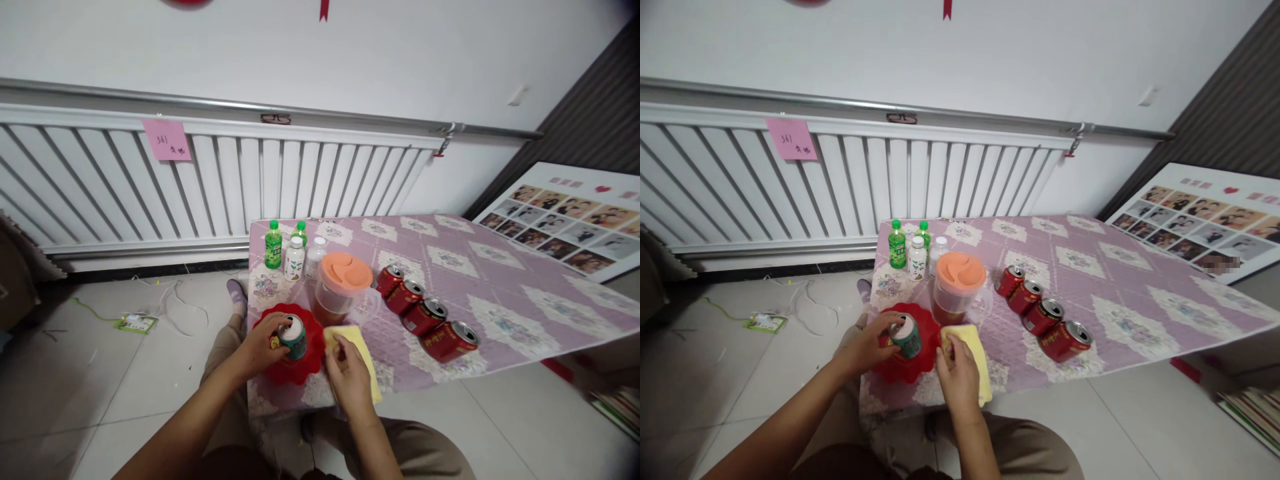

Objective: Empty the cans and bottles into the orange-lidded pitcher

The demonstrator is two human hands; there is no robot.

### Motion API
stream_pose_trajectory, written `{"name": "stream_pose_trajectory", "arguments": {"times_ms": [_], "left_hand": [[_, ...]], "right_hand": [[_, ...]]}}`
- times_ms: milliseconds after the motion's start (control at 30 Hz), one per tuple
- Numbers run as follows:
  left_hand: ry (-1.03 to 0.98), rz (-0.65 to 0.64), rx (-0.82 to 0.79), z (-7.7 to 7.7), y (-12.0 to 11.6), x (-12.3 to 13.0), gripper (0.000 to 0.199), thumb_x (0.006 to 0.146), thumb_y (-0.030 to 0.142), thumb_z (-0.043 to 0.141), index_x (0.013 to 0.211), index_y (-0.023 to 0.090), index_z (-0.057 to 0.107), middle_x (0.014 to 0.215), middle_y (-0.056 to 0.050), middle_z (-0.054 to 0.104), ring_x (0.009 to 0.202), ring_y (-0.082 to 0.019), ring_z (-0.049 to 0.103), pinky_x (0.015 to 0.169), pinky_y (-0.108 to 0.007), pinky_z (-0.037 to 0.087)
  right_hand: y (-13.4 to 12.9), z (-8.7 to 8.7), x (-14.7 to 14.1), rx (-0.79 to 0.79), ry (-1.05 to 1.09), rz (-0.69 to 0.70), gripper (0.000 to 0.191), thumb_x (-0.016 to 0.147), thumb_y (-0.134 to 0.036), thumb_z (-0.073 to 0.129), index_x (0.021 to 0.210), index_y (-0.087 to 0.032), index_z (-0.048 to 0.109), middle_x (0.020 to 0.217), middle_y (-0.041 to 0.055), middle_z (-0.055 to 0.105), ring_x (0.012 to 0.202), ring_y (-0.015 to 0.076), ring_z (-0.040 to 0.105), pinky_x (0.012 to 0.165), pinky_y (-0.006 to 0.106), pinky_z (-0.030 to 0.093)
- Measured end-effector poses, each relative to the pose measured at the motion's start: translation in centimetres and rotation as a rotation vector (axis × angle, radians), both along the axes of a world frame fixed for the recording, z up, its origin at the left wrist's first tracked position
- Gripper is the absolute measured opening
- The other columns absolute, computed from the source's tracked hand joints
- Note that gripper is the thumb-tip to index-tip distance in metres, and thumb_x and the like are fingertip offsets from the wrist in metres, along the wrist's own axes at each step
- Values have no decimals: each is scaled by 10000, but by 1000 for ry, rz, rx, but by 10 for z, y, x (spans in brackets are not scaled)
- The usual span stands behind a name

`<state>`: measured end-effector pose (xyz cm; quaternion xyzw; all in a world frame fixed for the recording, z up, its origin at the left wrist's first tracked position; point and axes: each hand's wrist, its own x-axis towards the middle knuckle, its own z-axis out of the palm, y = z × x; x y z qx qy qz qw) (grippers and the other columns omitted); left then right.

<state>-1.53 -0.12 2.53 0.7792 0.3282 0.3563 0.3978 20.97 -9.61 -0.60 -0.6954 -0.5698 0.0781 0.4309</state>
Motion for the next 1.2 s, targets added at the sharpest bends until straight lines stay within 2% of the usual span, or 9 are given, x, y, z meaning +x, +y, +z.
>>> {"name": "stream_pose_trajectory", "arguments": {"times_ms": [100, 233, 433, 533, 633, 767, 900, 1067, 1200], "left_hand": [[0, -17, 15, 2, -5, -1, 545, 663, 40, 709, 1168, 225, 623, 1319, -112, 617, 1278, -262, 559, 1122, -442, 439], [24, -71, -2, 17, -11, -4, 540, 667, 30, 696, 1166, 227, 627, 1319, -94, 620, 1305, -258, 535, 1140, -436, 422], [-51, -181, -103, 38, -18, -12, 615, 670, 13, 665, 1231, 260, 616, 1356, -67, 605, 1299, -243, 551, 1128, -406, 447], [-115, -200, -184, 34, -18, -12, 732, 696, 18, 647, 1367, 284, 528, 1416, -69, 571, 1327, -252, 538, 1150, -438, 427], [-194, -161, -256, 22, -19, -9, 756, 729, 55, 661, 1418, 289, 459, 1452, -86, 538, 1334, -255, 537, 1139, -445, 441], [-187, 43, -275, 3, -27, 1, 767, 708, 117, 736, 1400, 255, 436, 1409, -125, 554, 1283, -275, 569, 1054, -420, 516], [-168, 192, -262, -8, -44, 17, 826, 649, 134, 793, 1377, 236, 417, 1382, -123, 558, 1229, -269, 591, 1039, -412, 520], [-228, 266, -360, -8, -54, 31, 786, 646, 76, 744, 1344, 229, 418, 1379, -120, 551, 1204, -257, 603, 1005, -399, 539], [-219, 245, -316, -1, -49, 28, 740, 654, 55, 703, 1331, 209, 449, 1382, -111, 559, 1288, -263, 545, 1146, -456, 414]], "right_hand": [[-1, 7, -19, 15, 85, 132, 502, 847, -345, 589, 1315, -163, 583, 1173, 143, 690, 1088, 257, 644, 988, 435, 495], [0, 14, -37, -104, 304, 273, 730, 764, -242, 655, 1462, -205, 444, 1465, 134, 531, 1351, 268, 499, 1125, 481, 397], [0, 31, -46, -247, 656, 502, 821, 732, -142, 651, 1498, -271, 386, 1438, 98, 569, 1250, 242, 600, 970, 406, 536], [2, 31, -51, -225, 639, 456, 814, 707, -149, 691, 1467, -271, 425, 1396, 93, 601, 1205, 247, 627, 960, 409, 541], [6, 22, -57, -163, 575, 354, 800, 701, -213, 725, 1449, -251, 446, 1338, 104, 637, 1154, 262, 650, 943, 418, 549], [10, 6, -61, -54, 397, 164, 764, 694, -296, 737, 1409, -189, 490, 1336, 156, 622, 1209, 319, 606, 980, 454, 526], [12, -4, -65, -17, 219, 51, 758, 694, -277, 697, 1405, -127, 480, 1372, 200, 569, 1295, 352, 522, 1078, 491, 439], [10, -10, -71, 1, 124, 9, 642, 763, -246, 617, 1387, -141, 511, 1263, 182, 612, 1207, 319, 573, 1040, 463, 466], [8, -12, -68, 19, 98, 71, 677, 719, -220, 644, 1379, -144, 513, 1283, 179, 605, 1221, 330, 571, 1043, 495, 468]]}}
